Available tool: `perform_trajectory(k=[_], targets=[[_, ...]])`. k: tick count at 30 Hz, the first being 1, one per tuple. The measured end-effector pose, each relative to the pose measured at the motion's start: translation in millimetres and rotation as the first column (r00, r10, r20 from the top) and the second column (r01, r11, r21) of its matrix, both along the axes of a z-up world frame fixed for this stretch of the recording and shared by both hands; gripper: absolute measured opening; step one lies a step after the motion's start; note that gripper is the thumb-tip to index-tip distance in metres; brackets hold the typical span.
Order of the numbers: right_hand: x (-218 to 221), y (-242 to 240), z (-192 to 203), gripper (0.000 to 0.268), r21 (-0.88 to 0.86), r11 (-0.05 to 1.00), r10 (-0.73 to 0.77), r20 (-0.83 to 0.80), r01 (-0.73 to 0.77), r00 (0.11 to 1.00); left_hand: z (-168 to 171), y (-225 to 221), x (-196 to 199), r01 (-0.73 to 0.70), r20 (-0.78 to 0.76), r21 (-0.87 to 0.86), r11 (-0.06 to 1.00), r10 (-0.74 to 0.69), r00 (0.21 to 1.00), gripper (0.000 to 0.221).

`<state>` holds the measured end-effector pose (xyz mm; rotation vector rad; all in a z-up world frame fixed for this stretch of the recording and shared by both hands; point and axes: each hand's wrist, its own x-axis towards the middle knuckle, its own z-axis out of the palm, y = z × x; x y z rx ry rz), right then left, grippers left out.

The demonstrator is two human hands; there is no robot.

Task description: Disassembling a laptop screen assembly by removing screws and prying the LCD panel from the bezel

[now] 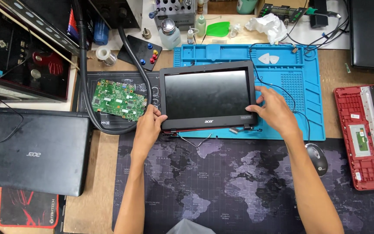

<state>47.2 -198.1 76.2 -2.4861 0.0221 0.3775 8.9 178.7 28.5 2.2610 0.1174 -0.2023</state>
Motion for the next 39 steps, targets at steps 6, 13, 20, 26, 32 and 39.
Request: perform_trajectory(k=[6,13,20,26,32,39], targets=[[-2.3,1.4,2.5,0.066,0.027,0.999,-0.026,-0.003,0.026,1.0,24.5,-8.0,-4.5,0.011,-0.064,0.119,0.993,-0.004,0.998,0.024],[-6.0,0.6,7.2,0.067,0.059,0.997,-0.051,0.004,0.051,0.999,16.9,-12.5,-23.0,0.081,0.188,0.431,0.899,-0.177,0.966,0.03],[-7.7,0.8,5.5,0.068,0.081,0.994,-0.074,-0.013,0.075,0.997,5.2,-14.5,-46.5,0.013,0.417,0.59,0.807,-0.318,0.851,0.046],[-5.5,0.9,1.6,0.067,0.06,0.997,-0.04,-0.002,0.04,0.999,-27.4,-13.7,-55.8,0.128,0.464,0.598,0.791,-0.472,0.75,0.028],[-7.3,0.9,4.8,0.066,0.05,0.998,-0.031,0.008,0.03,1.0,-34.2,-19.7,-57.8,0.098,0.567,0.545,0.833,-0.452,0.688,0.017],[-10.1,-3.8,-5.2,0.061,0.012,1.0,-0.015,0.027,0.015,1.0,-32.6,-15.0,-56.4,0.153,0.574,0.53,0.834,-0.486,0.659,0.022]])
